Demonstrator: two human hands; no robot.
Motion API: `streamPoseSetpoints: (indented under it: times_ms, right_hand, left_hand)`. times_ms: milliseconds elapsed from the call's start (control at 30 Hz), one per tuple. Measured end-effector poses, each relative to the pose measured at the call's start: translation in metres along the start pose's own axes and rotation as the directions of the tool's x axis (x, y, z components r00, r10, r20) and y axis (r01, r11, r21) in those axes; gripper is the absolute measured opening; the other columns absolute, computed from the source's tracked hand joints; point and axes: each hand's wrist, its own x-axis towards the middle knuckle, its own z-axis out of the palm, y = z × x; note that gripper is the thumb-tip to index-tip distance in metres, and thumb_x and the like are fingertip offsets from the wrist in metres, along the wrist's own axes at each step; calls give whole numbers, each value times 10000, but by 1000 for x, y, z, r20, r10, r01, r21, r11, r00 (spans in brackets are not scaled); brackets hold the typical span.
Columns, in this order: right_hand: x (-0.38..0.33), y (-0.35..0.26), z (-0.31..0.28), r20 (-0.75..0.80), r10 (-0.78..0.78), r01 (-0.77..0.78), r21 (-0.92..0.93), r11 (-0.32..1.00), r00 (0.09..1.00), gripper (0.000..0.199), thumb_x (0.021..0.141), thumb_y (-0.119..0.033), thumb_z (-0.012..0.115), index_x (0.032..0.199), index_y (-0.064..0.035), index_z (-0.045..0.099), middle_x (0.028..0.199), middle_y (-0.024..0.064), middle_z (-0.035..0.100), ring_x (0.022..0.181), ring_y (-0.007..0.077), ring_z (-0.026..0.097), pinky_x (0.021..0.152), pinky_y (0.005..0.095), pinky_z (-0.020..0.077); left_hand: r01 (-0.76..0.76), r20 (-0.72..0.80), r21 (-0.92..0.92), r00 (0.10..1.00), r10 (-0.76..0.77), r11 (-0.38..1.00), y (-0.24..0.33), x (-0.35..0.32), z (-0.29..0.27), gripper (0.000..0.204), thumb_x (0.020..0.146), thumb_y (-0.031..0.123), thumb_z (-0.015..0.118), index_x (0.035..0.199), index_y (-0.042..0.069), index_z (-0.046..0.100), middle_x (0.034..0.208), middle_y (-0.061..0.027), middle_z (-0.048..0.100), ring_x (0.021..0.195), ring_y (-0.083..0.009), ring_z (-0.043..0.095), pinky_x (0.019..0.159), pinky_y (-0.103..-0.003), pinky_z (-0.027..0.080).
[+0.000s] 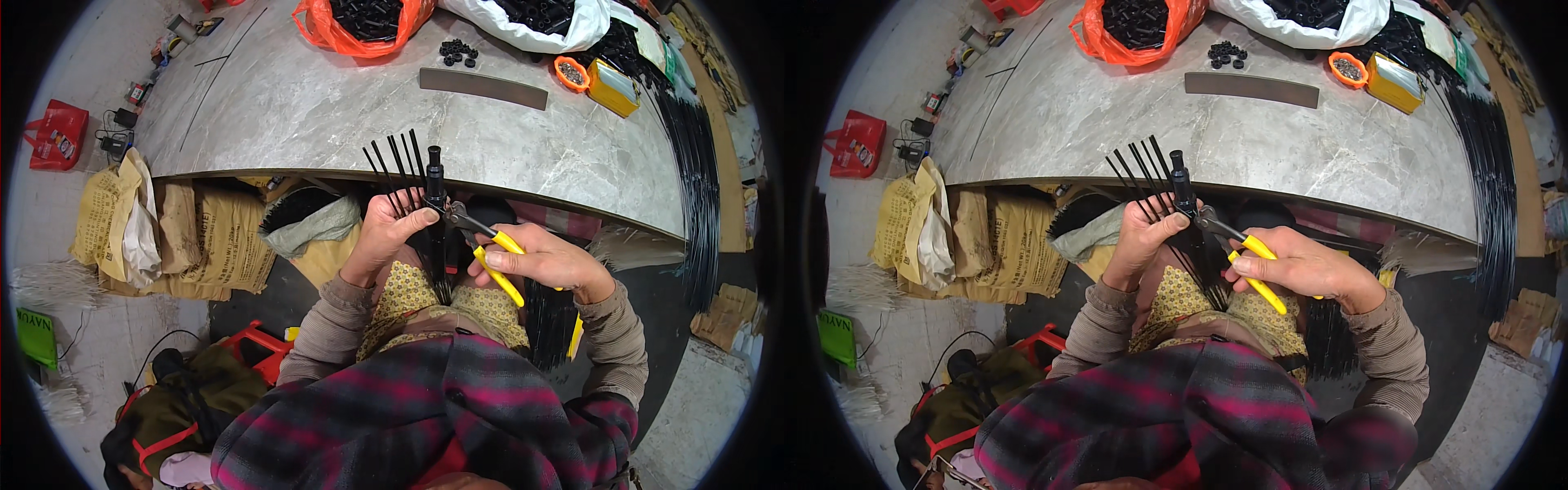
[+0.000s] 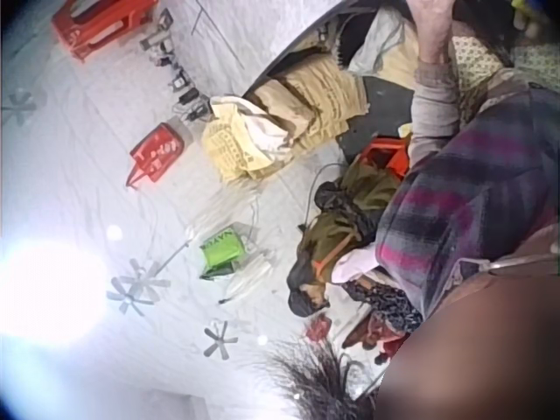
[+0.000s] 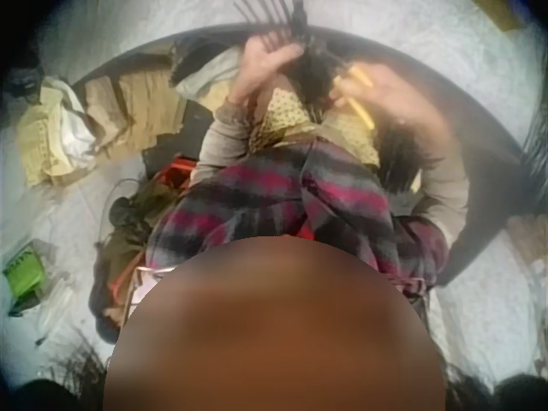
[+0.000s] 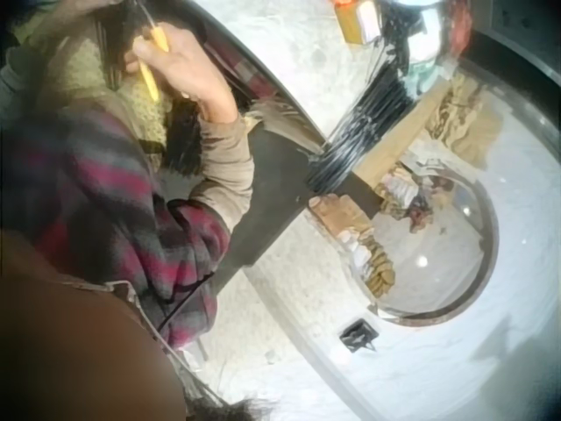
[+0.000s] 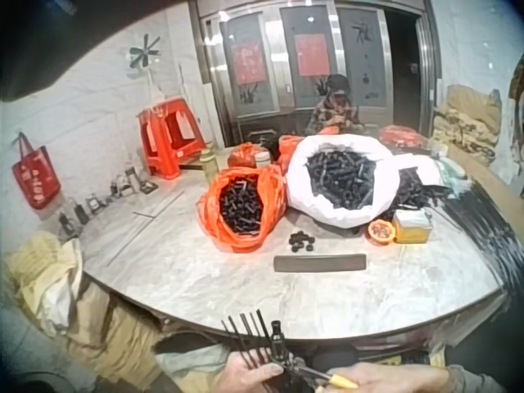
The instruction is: Trim the ends of bundled black plastic rods using handheld cutters.
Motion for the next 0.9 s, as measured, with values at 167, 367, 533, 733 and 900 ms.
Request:
streamPoseSetpoints:
  times_ms: [167, 367, 533, 733, 900]
  right_hand:
    - [0, -2, -2, -19, 36, -37, -69, 997, 999, 450, 1008, -346, 556, 1195, 62, 519, 1035, 152, 687, 953, 206, 701, 801, 313, 553]
    - [-1, -11, -8, -39, 1, -6, -129, 992, 999, 450, 1008, -348, 555, 1184, 65, 519, 1024, 148, 686, 933, 187, 698, 802, 307, 548]
    - [-2, -7, -8, -17, 24, -27, -192, 981, 1000, 446, 1007, -344, 558, 1188, 62, 519, 1025, 148, 686, 930, 188, 698, 810, 306, 545]
    - [-4, -9, -6, -13, 42, -44, -149, 988, 999, 445, 1006, -345, 561, 1185, 61, 522, 1019, 146, 687, 924, 191, 698, 812, 307, 546]
    - [-3, -11, -6, -11, 51, -52, -125, 991, 999, 436, 1007, -330, 562, 1185, 65, 521, 1006, 150, 690, 918, 193, 699, 808, 306, 548]
  left_hand:
    - [-5, 11, 5, 1000, 4, 1000, 3, 2, 2, 234, 875, 68, 709, 1078, -47, 694, 997, -94, 721, 908, -127, 651, 840, -268, 506]
    - [18, 68, -57, 998, -14, 998, 11, 2, 7, 206, 883, 41, 685, 1062, -59, 691, 974, -117, 721, 864, -146, 669, 834, -280, 519]
    - [-5, 66, -32, 998, 7, 999, 4, 4, 4, 206, 880, 42, 693, 1062, -53, 695, 975, -97, 720, 887, -131, 656, 826, -270, 513]
    - [7, 40, -9, 999, -7, 1000, 4, 2, 4, 209, 877, 50, 705, 1066, -40, 703, 982, -66, 718, 885, -99, 630, 812, -248, 499]
    - [-1, 41, 1, 999, 1, 1000, 2, 3, 3, 216, 878, 51, 706, 1075, -37, 703, 979, -54, 714, 873, -94, 623, 802, -242, 495]
